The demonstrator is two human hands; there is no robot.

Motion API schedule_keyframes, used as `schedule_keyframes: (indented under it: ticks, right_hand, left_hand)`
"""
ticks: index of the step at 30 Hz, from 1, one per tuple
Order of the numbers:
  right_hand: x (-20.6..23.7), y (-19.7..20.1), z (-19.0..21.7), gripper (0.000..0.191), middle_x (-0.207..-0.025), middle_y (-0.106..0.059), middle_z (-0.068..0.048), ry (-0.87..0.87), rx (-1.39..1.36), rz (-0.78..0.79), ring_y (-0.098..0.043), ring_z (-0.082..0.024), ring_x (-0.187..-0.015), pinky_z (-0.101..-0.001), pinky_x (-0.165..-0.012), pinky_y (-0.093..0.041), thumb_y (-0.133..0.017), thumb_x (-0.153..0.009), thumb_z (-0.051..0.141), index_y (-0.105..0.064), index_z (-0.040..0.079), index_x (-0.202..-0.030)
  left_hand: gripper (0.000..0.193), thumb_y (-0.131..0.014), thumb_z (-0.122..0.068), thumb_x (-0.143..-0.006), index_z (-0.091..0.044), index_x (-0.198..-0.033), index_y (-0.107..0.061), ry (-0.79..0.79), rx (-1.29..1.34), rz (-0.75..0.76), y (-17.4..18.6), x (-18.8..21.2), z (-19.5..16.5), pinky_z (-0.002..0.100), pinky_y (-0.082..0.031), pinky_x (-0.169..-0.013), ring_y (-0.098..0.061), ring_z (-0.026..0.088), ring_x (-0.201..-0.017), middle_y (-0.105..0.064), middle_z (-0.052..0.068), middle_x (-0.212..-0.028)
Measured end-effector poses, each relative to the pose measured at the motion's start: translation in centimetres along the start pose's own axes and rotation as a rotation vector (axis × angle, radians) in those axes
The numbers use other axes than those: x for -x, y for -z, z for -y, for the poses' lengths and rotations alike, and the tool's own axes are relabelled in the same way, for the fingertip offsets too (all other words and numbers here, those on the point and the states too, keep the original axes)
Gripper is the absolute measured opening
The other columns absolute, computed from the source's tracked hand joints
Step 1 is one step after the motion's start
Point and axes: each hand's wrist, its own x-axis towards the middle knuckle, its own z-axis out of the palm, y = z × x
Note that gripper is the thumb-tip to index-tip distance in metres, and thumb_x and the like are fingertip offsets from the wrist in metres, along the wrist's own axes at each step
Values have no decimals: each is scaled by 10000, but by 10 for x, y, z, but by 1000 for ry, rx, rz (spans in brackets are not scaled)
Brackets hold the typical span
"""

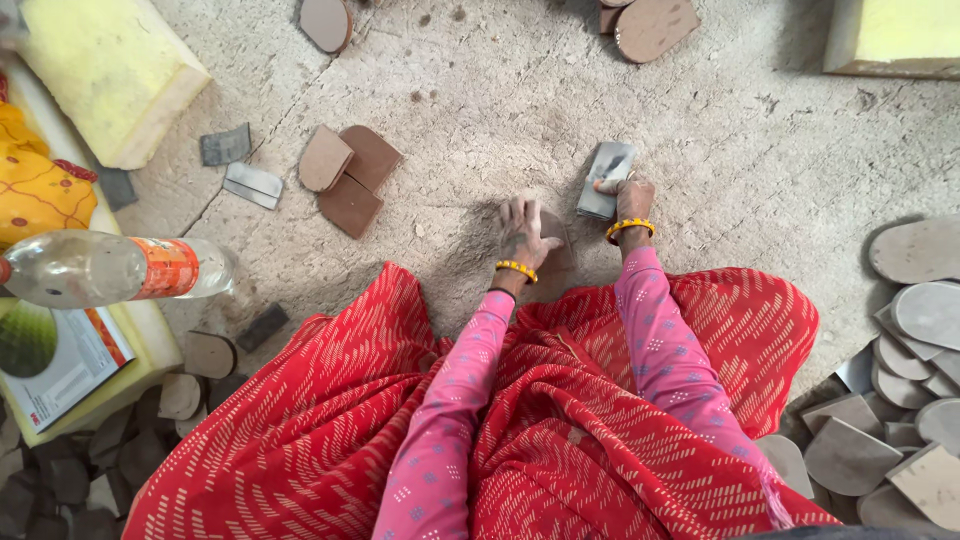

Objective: The person sits on the floor and smooths small sandal-sole pieces one at a time, rubbing each piece with a handheld abrasive block and setting finished pieces aside. Piles of raw and finished pieces surround the work area.

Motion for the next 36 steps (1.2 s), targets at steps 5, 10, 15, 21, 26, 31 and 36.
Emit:
schedule_keyframes:
  ticks: [5, 10, 15, 21, 26, 31, 36]
  right_hand:
    - [11, 0, 13, 221, -855, -743, -145, -11, 52, 63, -736, -258, -717, -387, -659, -637, -731, -718, -104, -652, -71, -922]
    - [11, -2, 15, 238, -907, -778, -164, 23, 101, 233, -742, -227, -749, -351, -684, -622, -655, -852, -30, -594, -2, -1080]
    - [4, -19, 2, 182, -930, -684, -200, 381, 585, 150, -681, -319, -779, -443, -680, -561, -652, -991, 129, -581, -13, -1080]
    - [36, -26, -20, 207, -1138, -643, -181, 695, 1318, -3, -661, -349, -868, -462, -711, -550, -656, -1022, 254, -632, 51, -1060]
    - [97, -29, -35, 340, -1306, -601, -116, 1064, 1782, 246, -604, -269, -1067, -389, -748, -536, -612, -953, 115, -648, 91, -1290]
    - [119, -27, -51, 622, -1225, -586, -70, 1087, 1686, 269, -555, -297, -1015, -466, -884, -473, -611, -777, 229, -616, 47, -1372]
    - [96, -24, -58, 418, -1238, -577, -48, 1070, 1687, 279, -551, -284, -1053, -450, -885, -476, -594, -849, 168, -677, 58, -1243]
  left_hand:
    - [481, -960, -315, -664, -50, -993, -730, 232, 370, 429, -14, -21, 43, 430, -562, -784, -673, 288, -943, -695, 128, -1076]
    - [217, -842, -70, -784, 27, -936, -723, 356, 1206, 211, -1, -10, 81, 440, -618, -713, -704, 236, -761, -734, 109, -877]
    - [220, -775, -21, -814, 8, -954, -608, 565, 1569, -76, 20, -8, 76, 482, -663, -583, -732, 273, -708, -700, 142, -907]
    - [203, -747, -59, -898, 20, -1047, -635, 689, 1359, -324, -22, 9, 45, 350, -562, -730, -637, 182, -807, -694, 105, -963]
    - [286, -745, -119, -896, 34, -1102, -619, 626, 1180, -302, -51, 21, 39, 355, -535, -766, -635, 183, -817, -731, 135, -962]
    - [327, -752, -141, -913, 58, -1119, -596, 564, 1039, -316, -58, 24, 41, 396, -521, -775, -615, 230, -820, -708, 185, -946]
    - [339, -804, -140, -837, 50, -1033, -605, 627, 953, -201, -55, 15, 46, 408, -523, -716, -638, 260, -745, -710, 179, -873]
